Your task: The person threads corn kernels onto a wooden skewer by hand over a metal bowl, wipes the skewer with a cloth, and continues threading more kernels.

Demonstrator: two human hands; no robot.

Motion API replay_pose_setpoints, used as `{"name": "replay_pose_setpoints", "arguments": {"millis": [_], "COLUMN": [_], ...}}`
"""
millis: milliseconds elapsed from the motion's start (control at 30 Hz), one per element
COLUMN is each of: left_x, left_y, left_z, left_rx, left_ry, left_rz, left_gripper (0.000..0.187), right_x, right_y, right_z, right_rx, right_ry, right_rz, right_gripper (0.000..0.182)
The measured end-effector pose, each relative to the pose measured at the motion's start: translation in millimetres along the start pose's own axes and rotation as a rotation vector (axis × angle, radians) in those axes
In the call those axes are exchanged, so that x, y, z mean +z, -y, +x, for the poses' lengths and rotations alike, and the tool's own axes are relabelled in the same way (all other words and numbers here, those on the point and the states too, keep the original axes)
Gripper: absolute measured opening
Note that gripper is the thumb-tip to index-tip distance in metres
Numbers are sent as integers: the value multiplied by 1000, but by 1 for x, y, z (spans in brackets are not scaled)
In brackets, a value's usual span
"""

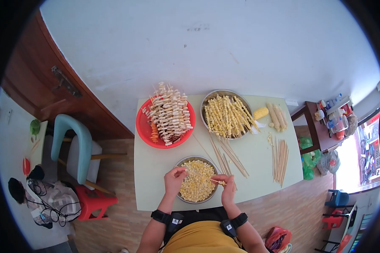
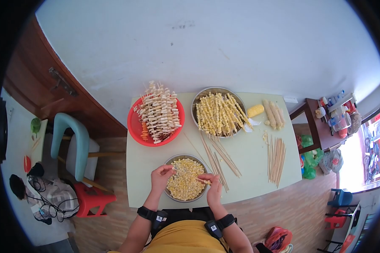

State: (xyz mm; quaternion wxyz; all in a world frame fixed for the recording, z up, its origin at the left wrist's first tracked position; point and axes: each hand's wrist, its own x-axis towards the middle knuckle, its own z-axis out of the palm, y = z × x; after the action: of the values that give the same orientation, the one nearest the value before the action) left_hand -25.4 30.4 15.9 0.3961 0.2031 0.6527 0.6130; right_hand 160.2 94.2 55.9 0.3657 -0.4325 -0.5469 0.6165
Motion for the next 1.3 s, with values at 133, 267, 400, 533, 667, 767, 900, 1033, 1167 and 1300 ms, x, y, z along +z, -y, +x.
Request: {"name": "replay_pose_setpoints", "arguments": {"millis": [133, 267, 400, 533, 667, 767, 900, 1033, 1167, 1300], "left_x": [14, 41, 52, 52, 51, 37, 1, -23, -19, -10], "left_y": [-15, -25, -35, -40, -25, -27, 5, 46, 53, 34], "left_z": [-12, -31, -39, -38, -36, -31, -16, -9, -16, -30], "left_rx": [-23, -43, -118, -98, -62, -234, -146, -49, -71, 152], "left_ry": [208, 427, 492, 494, 507, 458, 267, 212, 277, 374], "left_rz": [11, -16, -85, -92, -194, -78, -14, 472, 847, 1006], "left_gripper": [17, 19, 19, 19, 22, 22, 20, 25, 40, 53], "right_x": [11, 18, 19, 18, 19, 11, -6, -7, -2, 2], "right_y": [10, 2, 5, 7, 1, 4, 26, 57, 58, 42], "right_z": [0, 1, 2, -2, -4, -3, -4, -8, -9, -9], "right_rx": [9, -3, 7, 135, -12, 102, 148, 205, 404, 471], "right_ry": [-16, 9, 48, 163, 200, 221, 110, 137, 276, 325], "right_rz": [-11, 15, -1, 151, 31, 54, 68, 30, -179, -384], "right_gripper": [61, 60, 57, 46, 36, 23, 24, 33, 33, 29]}}
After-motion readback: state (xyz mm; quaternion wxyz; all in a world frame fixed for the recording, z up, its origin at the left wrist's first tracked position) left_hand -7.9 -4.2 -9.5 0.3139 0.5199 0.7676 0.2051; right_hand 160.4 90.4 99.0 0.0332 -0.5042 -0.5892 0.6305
